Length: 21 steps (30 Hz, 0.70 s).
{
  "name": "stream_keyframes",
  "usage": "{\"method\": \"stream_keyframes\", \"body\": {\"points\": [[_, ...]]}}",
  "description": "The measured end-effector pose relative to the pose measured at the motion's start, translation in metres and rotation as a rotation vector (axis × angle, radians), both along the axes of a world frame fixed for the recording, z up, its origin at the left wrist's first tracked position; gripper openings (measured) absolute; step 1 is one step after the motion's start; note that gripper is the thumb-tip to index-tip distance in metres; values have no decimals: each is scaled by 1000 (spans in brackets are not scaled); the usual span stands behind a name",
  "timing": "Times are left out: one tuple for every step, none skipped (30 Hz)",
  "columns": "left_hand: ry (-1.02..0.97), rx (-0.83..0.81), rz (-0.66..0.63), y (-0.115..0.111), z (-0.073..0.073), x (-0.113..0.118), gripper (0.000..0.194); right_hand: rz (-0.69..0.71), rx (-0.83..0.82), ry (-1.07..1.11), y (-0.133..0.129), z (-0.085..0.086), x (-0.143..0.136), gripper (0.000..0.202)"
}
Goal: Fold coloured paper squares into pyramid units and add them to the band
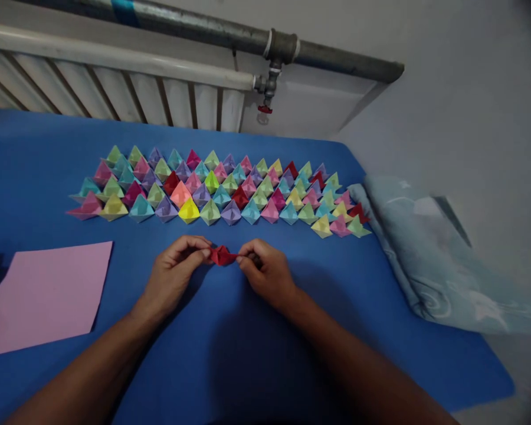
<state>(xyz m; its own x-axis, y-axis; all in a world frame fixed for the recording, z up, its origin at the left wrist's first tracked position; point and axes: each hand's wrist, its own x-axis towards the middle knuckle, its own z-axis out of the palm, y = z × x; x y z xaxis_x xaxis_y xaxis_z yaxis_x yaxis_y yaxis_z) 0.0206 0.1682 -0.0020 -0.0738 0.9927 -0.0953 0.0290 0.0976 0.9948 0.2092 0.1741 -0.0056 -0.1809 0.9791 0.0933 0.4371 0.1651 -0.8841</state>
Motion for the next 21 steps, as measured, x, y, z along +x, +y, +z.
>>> {"method": "stream_keyframes", "body": {"points": [[-28,-23,15,-1,1,0,4,-4,10,-1,-1,0,-1,5],[-42,-31,18,-1,1,0,5,-7,21,-6,-3,0,-3,5],[-47,-28,10,-3,1,1,7,-7,34,-16,-5,0,-5,5],[-43,-26,-9,-5,1,2,11,-5,51,-30,-8,1,-7,6],[-35,-30,-33,-7,1,2,18,-3,70,-48,-10,2,-9,6],[-23,-40,-57,-9,0,3,27,-2,90,-68,-13,2,-10,6],[-14,-52,-75,-11,-1,4,35,-4,111,-85,-15,3,-12,7],[-8,-64,-86,-13,-2,5,41,-7,128,-101,-16,4,-13,7],[-9,-72,-86,-14,-2,6,44,-10,138,-117,-18,5,-14,7],[-18,-79,-82,-15,-3,6,44,-14,144,-130,-19,6,-14,7],[-37,-87,-74,-16,-3,6,43,-17,149,-140,-20,7,-14,7],[-62,-102,-69,-17,-3,6,41,-16,156,-148,-20,7,-14,7],[-88,-119,-68,-17,-2,6,39,-10,166,-157,-21,8,-14,8],[-108,-135,-69,-17,-1,6,38,-1,180,-165,-21,8,-14,8],[-116,-145,-67,-17,0,6,38,11,198,-170,-22,8,-14,8],[-112,-145,-60,-18,1,7,38,23,216,-173,-22,8,-15,9],[-98,-136,-48,-18,1,7,40,33,233,-173,-23,8,-15,9],[-78,-120,-34,-18,1,8,43,39,247,-169,-23,7,-15,9],[-57,-101,-21,-19,1,8,45,39,255,-164,-24,7,-16,9],[-38,-83,-11,-19,0,9,46,37,255,-159,-24,6,-17,9],[-22,-65,-4,-19,-1,9,46,35,246,-154,-25,5,-17,8]]}}
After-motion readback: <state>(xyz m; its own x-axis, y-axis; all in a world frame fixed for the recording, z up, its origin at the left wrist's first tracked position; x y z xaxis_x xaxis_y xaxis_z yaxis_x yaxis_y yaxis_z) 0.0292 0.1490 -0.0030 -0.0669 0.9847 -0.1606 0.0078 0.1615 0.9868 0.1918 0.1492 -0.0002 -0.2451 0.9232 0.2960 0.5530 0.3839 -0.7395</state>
